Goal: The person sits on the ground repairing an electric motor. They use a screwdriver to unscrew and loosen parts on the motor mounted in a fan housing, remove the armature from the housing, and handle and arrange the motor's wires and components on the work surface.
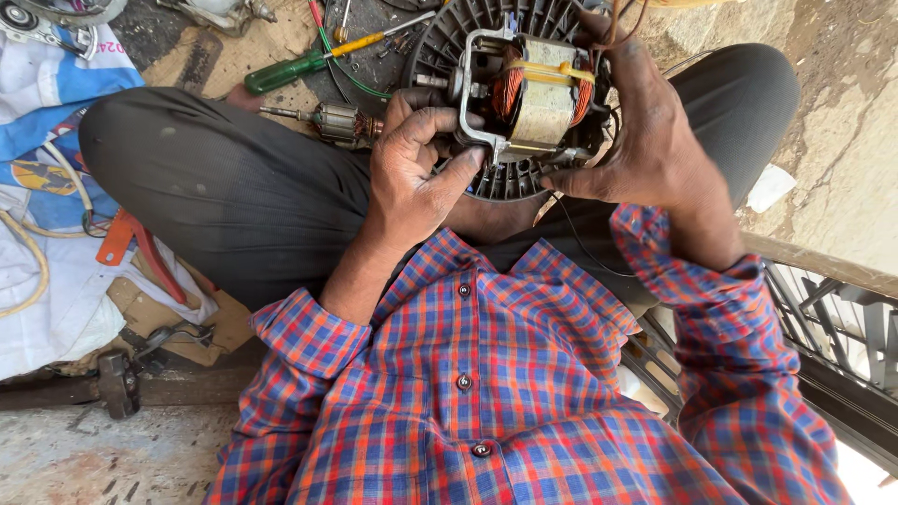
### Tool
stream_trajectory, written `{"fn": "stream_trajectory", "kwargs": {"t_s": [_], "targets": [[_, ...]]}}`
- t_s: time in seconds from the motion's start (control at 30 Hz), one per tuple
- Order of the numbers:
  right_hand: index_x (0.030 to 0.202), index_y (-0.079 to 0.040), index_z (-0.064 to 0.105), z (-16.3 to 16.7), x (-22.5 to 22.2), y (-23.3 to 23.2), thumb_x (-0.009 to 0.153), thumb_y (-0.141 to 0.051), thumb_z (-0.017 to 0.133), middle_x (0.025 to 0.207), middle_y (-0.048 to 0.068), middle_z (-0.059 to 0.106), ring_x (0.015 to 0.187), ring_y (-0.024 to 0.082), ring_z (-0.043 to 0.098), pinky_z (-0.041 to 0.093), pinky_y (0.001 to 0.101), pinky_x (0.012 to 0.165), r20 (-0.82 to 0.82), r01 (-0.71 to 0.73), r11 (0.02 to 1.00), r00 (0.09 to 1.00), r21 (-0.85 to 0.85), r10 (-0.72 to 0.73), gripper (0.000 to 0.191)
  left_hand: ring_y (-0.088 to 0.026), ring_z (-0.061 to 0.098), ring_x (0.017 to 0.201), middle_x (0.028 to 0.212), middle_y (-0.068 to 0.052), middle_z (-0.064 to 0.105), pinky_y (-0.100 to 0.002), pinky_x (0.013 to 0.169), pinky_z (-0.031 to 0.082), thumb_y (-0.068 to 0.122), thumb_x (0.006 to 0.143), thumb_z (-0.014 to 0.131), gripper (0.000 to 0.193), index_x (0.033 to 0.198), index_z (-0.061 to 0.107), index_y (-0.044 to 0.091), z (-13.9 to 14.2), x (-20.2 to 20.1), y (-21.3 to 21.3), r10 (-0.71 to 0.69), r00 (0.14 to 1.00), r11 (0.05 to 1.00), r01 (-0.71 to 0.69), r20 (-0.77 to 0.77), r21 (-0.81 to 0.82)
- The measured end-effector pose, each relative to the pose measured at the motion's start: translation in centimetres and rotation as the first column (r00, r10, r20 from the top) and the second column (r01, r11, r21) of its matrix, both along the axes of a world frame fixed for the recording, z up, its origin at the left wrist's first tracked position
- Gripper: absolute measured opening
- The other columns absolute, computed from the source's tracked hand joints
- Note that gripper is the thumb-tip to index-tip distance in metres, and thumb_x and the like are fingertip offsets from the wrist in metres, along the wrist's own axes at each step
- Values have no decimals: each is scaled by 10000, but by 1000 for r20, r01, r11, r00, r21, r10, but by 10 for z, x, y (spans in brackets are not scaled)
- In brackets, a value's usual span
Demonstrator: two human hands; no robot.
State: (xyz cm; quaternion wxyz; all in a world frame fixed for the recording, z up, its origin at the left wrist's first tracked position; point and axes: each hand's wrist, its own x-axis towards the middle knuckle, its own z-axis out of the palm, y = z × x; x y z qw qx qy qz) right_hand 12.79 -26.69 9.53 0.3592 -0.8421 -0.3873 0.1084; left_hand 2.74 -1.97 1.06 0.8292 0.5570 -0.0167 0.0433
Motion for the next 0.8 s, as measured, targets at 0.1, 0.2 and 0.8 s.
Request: {"fn": "stream_trajectory", "kwargs": {"t_s": [0.1, 0.2, 0.8], "targets": [[1573, 80, 357, -8, -9, -4, 689, -292, 1026, 1502, 257, 522, 1422, 385, 560, 477, 408, 1178, 14, 87, 996, 996, -33, -87, 1169, -155, 602, 1191, 1297, -77, 482, -304, 1020, 634, 47, 967, 732, 313, 1256, 635, -25, 1, -3, 6, -74, 997, 994, 72, -22, -88], [1545, 69, 398, -3, -10, -9, 671, -287, 1028, 1424, 250, 564, 1346, 392, 604, 521, 442, 1125, 60, 120, 989, 992, -90, -115, 1135, -132, 614, 1004, 1199, -79, 489, -263, 886, 672, 155, 956, 888, 403, 1222, 612, 33, 6, -4, 15, -94, 995, 981, 97, -25, 165], [1526, 106, 397, 20, 22, 26, 634, -408, 1008, 1430, 259, 594, 1348, 371, 603, 483, 436, 1175, -86, 77, 997, 994, 33, -73, 1197, -444, 381, 1470, 1608, -275, 345, -604, 1232, 300, 642, 646, 991, 1422, 1626, 183, 2, 24, 58, 49, -397, 908, 458, 66, 137, 887]]}}
